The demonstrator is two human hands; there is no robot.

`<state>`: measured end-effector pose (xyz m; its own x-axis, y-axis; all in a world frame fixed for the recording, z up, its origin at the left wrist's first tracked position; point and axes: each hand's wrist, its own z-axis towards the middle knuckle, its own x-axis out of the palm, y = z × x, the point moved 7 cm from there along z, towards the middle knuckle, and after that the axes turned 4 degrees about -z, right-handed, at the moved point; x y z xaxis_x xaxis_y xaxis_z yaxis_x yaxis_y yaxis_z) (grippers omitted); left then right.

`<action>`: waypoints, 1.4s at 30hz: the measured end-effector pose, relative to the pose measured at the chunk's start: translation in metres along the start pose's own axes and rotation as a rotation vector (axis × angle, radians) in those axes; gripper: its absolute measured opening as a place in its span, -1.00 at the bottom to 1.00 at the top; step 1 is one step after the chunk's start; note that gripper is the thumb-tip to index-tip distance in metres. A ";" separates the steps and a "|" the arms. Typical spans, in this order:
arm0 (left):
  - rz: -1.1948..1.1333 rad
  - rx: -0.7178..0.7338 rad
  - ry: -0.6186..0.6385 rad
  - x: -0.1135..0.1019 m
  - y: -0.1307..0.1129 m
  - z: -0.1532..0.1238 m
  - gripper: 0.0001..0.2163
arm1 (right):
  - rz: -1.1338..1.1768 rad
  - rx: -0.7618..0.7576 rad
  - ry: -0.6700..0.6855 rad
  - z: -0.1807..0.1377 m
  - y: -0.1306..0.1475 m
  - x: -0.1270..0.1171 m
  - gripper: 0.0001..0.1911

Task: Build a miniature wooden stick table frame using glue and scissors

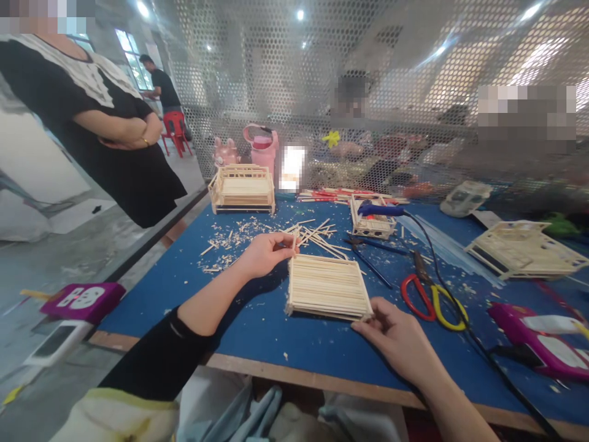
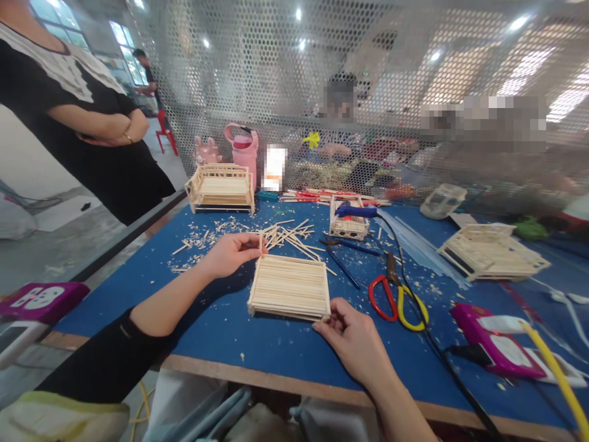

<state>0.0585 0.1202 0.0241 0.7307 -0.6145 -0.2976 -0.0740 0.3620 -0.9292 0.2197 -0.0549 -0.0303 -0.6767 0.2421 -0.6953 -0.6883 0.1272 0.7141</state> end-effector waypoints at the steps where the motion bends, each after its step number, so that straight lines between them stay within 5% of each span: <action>1: -0.002 -0.002 -0.003 0.000 0.000 0.000 -0.87 | -0.012 -0.002 -0.012 -0.001 0.001 -0.001 -0.80; 13: 0.010 -0.001 -0.013 -0.002 0.001 -0.002 -0.84 | -0.083 -0.007 -0.075 -0.001 0.001 -0.001 -0.77; 18: 0.025 0.016 -0.006 -0.003 0.002 -0.003 -0.86 | 0.082 0.034 -0.064 -0.003 -0.007 -0.001 -0.76; 22: 0.017 0.002 0.002 -0.003 0.003 -0.004 -0.86 | 0.234 0.077 -0.081 0.006 -0.005 -0.032 -0.72; 26: 0.036 -0.008 0.018 -0.002 0.001 -0.004 -0.89 | -0.110 -0.110 -0.212 0.050 0.027 -0.075 -0.78; 29: 0.056 -0.010 0.018 -0.003 0.000 -0.004 -0.91 | -0.483 -0.269 0.025 0.103 0.048 -0.055 -0.78; 34: 0.096 -0.016 0.020 -0.004 -0.006 -0.005 -0.90 | -0.607 -0.331 0.125 0.182 0.051 -0.015 -0.78; 42: 0.171 -0.037 0.022 -0.004 -0.010 -0.006 -0.91 | -0.682 -0.312 0.444 0.216 0.048 0.015 -0.74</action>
<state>0.0523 0.1152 0.0336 0.6906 -0.5614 -0.4559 -0.2207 0.4367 -0.8721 0.2323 0.1625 0.0108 -0.0855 -0.1968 -0.9767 -0.9766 -0.1774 0.1212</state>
